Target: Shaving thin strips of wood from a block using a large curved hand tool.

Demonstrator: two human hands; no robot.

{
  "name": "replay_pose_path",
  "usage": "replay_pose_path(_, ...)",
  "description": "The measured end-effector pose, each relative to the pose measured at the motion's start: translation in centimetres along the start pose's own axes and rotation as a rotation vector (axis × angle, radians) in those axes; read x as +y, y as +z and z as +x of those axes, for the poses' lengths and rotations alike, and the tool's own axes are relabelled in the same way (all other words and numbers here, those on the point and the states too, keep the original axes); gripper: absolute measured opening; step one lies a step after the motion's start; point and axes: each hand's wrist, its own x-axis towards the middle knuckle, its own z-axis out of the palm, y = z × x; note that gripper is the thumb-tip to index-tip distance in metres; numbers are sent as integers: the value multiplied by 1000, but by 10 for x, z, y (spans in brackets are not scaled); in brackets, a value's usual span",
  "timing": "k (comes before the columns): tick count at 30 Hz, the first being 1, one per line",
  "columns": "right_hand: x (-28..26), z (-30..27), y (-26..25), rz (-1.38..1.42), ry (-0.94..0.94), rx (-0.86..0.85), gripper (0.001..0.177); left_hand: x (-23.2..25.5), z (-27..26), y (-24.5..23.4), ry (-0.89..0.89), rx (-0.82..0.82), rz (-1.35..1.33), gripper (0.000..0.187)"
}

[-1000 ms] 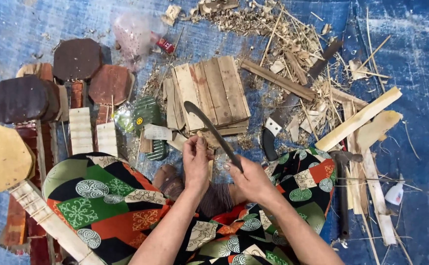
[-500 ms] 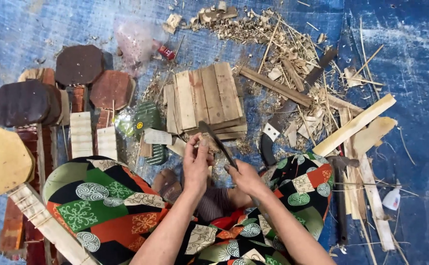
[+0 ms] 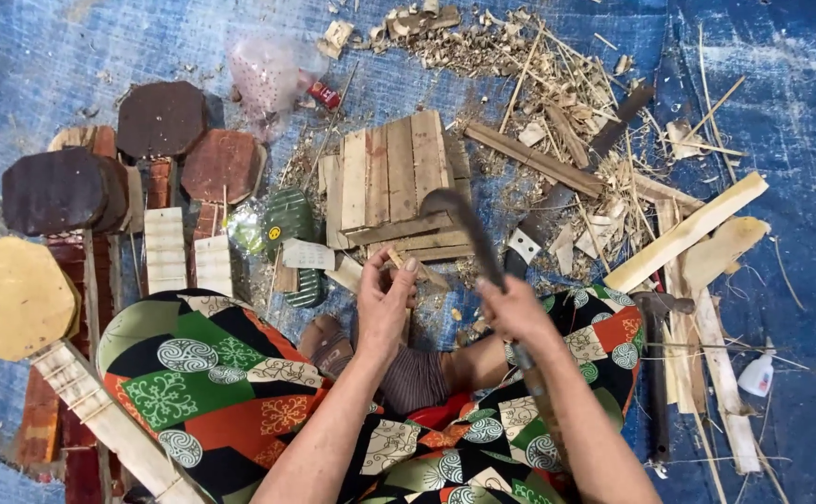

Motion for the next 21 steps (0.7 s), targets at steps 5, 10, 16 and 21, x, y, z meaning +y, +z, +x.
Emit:
replay_pose_path(5, -28, 1, -27, 133, -17, 61, 47, 5, -4, 4, -40, 47, 19, 66)
replay_pose_path(10, 17, 60, -66, -307, -76, 305, 39, 1, -8, 5, -66, 71, 18, 65)
replay_pose_path(16, 18, 83, -63, -777, 19, 354, 59, 4, -3, 6, -83, 92, -44, 66)
replay_pose_path(21, -27, 80, 11, -888, -363, 637, 72, 6, -1, 3, -105, 141, -115, 65)
